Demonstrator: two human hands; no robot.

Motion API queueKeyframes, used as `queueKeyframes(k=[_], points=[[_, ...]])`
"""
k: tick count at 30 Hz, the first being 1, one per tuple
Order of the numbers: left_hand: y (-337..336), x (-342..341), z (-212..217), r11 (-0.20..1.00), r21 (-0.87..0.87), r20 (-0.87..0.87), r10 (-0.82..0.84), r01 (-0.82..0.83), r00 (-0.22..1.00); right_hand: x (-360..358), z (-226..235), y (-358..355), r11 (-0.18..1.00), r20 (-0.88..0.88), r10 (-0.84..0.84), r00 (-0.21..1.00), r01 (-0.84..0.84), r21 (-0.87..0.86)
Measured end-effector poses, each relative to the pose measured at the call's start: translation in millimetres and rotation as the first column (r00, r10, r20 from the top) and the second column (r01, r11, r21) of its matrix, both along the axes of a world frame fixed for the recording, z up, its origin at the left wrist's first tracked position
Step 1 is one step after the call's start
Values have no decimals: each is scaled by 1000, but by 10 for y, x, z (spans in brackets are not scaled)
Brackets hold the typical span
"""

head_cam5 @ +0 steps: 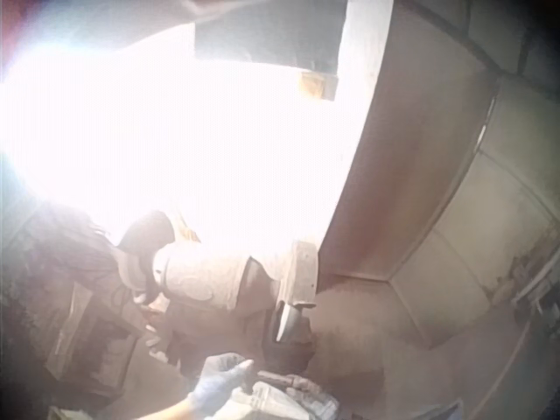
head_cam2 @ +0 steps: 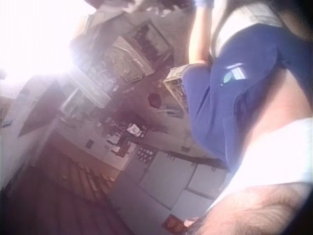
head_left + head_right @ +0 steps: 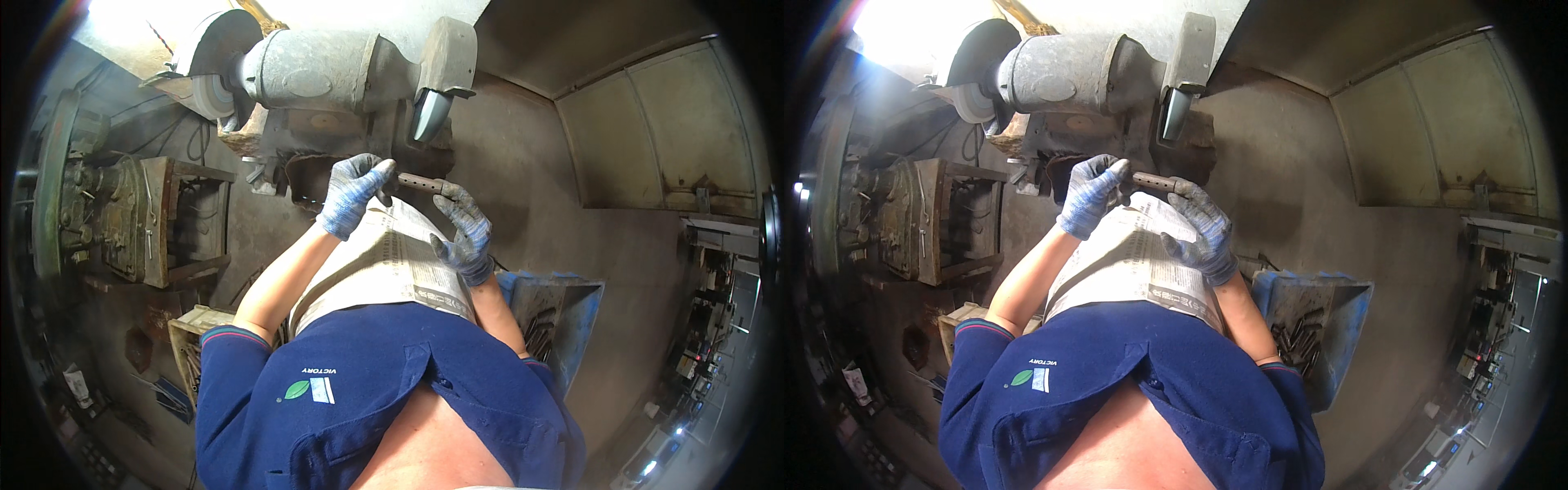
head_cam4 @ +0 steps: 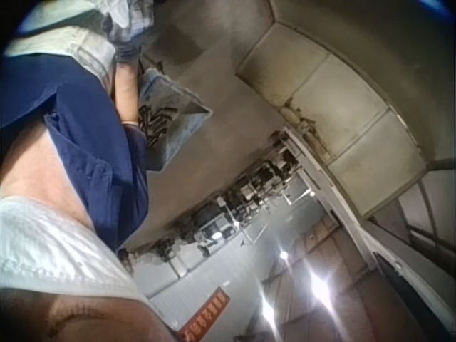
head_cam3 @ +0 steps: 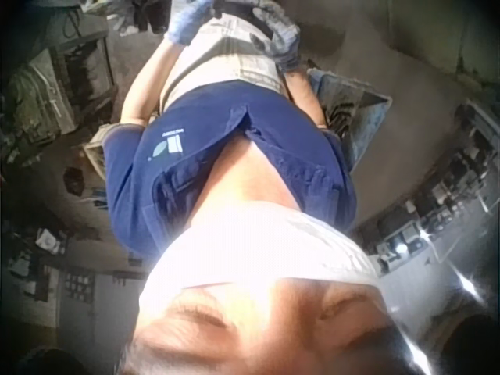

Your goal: The person uses a bench grinder to smooth or deburr several small metal pipes. They pick up a pipe from a container, hold it against the rotating grinding wheel, turn it to reach different sides, and then place it into a separate blue tray.

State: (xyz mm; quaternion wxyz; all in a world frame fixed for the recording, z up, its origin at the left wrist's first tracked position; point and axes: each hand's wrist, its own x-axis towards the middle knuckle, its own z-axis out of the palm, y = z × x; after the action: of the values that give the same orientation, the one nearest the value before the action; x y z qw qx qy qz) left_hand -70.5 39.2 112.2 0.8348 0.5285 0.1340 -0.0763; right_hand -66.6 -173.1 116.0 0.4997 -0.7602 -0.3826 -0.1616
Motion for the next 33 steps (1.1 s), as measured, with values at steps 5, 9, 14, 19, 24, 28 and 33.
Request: queueKeyframes(k=[5,9,14,19,24,28,33], points=[[-37,42,-87,995,100,204,-5,-15,979,-11,-89,-32,996,-172,-49,984,61,68],[-65,99,-242,990,136,218,1,-32,976,22,-137,-32,993,-245,-102,964,112,29],[-64,234,-487,986,167,151,-28,2,988,172,-399,-73,989,-270,-145,952,143,-24],[-251,495,-753,999,-5,78,40,-40,996,493,-806,-164,981,-228,-181,957,161,-105],[-454,714,-826,992,66,39,108,-110,993,679,-998,-194,942,-522,-151,839,282,181],[-386,734,-856,990,30,-46,139,-138,989,697,-1034,-96,947,-608,-70,791,244,207],[-147,701,-813,983,22,-124,181,-180,976,704,-1115,120,976,-619,-32,785,158,150]])
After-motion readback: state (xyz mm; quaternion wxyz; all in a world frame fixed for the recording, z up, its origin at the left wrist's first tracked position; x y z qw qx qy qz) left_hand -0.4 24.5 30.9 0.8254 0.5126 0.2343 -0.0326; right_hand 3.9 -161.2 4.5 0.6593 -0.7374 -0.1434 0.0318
